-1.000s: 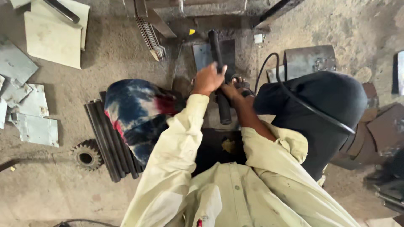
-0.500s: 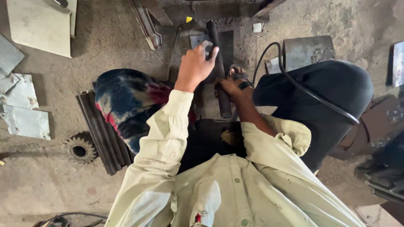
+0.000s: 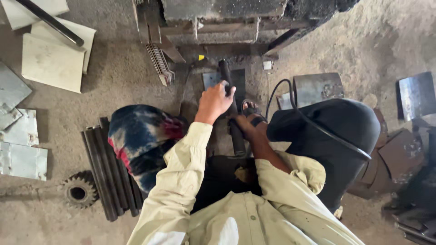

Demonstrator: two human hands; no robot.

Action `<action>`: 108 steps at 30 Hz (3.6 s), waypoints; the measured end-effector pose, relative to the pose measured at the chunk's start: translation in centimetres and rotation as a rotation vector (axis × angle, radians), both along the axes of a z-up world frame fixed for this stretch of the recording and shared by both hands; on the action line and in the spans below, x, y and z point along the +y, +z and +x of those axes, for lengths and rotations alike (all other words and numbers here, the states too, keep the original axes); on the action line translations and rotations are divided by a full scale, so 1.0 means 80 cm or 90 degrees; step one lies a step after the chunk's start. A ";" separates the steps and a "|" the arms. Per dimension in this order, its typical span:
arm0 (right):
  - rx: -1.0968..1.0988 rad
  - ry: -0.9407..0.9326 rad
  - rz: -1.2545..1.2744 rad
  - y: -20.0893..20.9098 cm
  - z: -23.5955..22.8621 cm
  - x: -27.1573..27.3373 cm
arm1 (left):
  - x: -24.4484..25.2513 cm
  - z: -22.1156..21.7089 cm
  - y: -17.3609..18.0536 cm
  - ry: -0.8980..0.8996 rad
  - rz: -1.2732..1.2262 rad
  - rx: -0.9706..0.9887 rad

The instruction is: The person welds a metal pipe to a metal plate using a handheld welding torch. They pick up a pipe, position it on a plate, and weld the joint, creating sparks. The person repeats this process with multiple pipes and plates, occasionally adjusting the position of the metal pieces.

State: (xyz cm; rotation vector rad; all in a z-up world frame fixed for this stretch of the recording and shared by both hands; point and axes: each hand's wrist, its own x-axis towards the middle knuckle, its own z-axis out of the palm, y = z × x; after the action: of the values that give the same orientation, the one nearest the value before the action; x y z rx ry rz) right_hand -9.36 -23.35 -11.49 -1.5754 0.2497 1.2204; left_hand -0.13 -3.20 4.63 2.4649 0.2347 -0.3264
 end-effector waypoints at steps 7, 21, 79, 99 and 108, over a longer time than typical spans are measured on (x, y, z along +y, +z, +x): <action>0.347 -0.297 0.037 0.013 0.014 0.022 | -0.001 -0.001 -0.009 0.008 0.008 -0.004; 0.212 -0.335 0.083 -0.008 0.004 0.027 | -0.032 -0.057 -0.143 0.041 -0.126 0.397; 0.216 -0.281 0.005 0.039 0.022 0.041 | 0.011 -0.005 0.089 0.027 -0.100 0.010; 0.315 -0.280 0.021 0.028 0.024 0.027 | 0.031 0.014 0.073 0.103 -0.087 0.009; 0.246 -0.428 -0.071 0.004 0.035 -0.010 | 0.047 0.015 0.064 0.084 -0.046 0.038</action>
State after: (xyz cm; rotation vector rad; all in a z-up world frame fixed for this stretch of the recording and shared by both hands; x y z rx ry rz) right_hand -6.57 -24.13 -11.20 -1.1783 1.0239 0.9628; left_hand 1.05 0.60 9.77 2.3579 0.4015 -0.3468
